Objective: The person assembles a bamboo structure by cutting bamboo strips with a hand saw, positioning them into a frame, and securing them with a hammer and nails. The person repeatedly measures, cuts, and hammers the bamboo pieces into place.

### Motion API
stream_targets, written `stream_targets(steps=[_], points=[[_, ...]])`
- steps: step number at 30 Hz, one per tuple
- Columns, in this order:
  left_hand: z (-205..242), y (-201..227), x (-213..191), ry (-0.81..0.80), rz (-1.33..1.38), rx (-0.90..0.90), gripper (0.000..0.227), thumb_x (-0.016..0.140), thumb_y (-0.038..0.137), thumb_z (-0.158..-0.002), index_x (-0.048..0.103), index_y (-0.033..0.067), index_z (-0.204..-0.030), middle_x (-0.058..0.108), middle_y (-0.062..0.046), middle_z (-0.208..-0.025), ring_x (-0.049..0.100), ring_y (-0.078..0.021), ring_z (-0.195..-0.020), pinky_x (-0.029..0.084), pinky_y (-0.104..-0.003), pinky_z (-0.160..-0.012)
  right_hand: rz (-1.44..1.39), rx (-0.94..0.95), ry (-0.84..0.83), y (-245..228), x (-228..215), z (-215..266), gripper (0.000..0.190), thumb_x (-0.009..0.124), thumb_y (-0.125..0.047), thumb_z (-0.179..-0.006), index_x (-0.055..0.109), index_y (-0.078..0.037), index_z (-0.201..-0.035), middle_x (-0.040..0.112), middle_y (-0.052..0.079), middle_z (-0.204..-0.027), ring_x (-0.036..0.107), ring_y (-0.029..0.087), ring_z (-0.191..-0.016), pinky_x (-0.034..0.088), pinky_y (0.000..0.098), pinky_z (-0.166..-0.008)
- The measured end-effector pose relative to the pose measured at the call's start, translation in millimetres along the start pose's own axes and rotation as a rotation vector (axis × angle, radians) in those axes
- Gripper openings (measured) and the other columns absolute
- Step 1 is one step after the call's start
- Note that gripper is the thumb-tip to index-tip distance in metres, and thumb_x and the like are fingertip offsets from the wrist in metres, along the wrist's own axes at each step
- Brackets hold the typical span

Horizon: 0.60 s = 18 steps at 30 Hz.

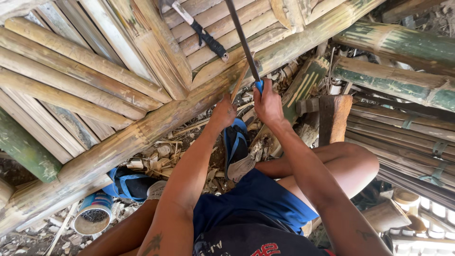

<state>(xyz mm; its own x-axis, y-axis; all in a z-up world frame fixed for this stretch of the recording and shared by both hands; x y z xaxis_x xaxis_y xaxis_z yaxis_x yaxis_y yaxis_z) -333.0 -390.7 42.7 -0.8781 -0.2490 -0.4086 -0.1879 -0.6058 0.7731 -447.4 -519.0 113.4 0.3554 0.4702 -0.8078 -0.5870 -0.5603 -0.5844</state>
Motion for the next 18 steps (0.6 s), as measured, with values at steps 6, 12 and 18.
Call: stream_targets(steps=[6,12,18], points=[[-1.7,-5.1,1.1,-0.06,-0.003,-0.067,0.046,0.056,0.021,-0.099,0.042,-0.0027,-0.136,0.069,-0.037,-0.098,0.069,-0.0523,-0.092,0.054,-0.058,-0.084,-0.224,-0.644,0.579,-2.6,-14.7,0.5,0.022,0.051,-0.017,-0.111,0.039,-0.003,-0.122,0.065,0.021,-0.073,0.066,0.028,-0.052,0.052,0.0403,-0.042],[-4.4,-4.8,-1.3,0.007,-0.137,-0.031,0.044,0.059,0.02,-0.095,0.045,0.0034,-0.133,0.069,-0.035,-0.105,0.067,-0.053,-0.098,0.052,-0.059,-0.092,0.263,0.023,-0.01,29.1,39.2,-8.8,0.035,0.062,-0.024,-0.1,0.045,-0.001,-0.12,0.068,0.032,-0.075,0.065,0.053,-0.067,0.051,0.0633,-0.06],[-0.7,-6.9,-2.6,0.004,-0.195,-0.07,0.047,0.058,0.023,-0.095,0.042,0.0095,-0.138,0.07,-0.033,-0.104,0.067,-0.0532,-0.097,0.053,-0.061,-0.09,0.058,0.11,-0.093,10.1,7.0,-6.0,0.029,0.063,-0.023,-0.106,0.047,0.0,-0.113,0.067,0.027,-0.076,0.066,0.049,-0.07,0.052,0.0579,-0.058]])
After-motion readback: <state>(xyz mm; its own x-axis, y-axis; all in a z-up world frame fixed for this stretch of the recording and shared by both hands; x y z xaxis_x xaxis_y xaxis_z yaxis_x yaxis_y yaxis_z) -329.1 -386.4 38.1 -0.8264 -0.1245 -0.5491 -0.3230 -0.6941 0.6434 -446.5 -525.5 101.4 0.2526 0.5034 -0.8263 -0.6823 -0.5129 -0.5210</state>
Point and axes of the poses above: each hand's wrist, its own z-axis away from the middle knuckle, its own x-axis out of the palm, y = z × x, the point moved 1 cm from there along -z, towards the middle knuckle
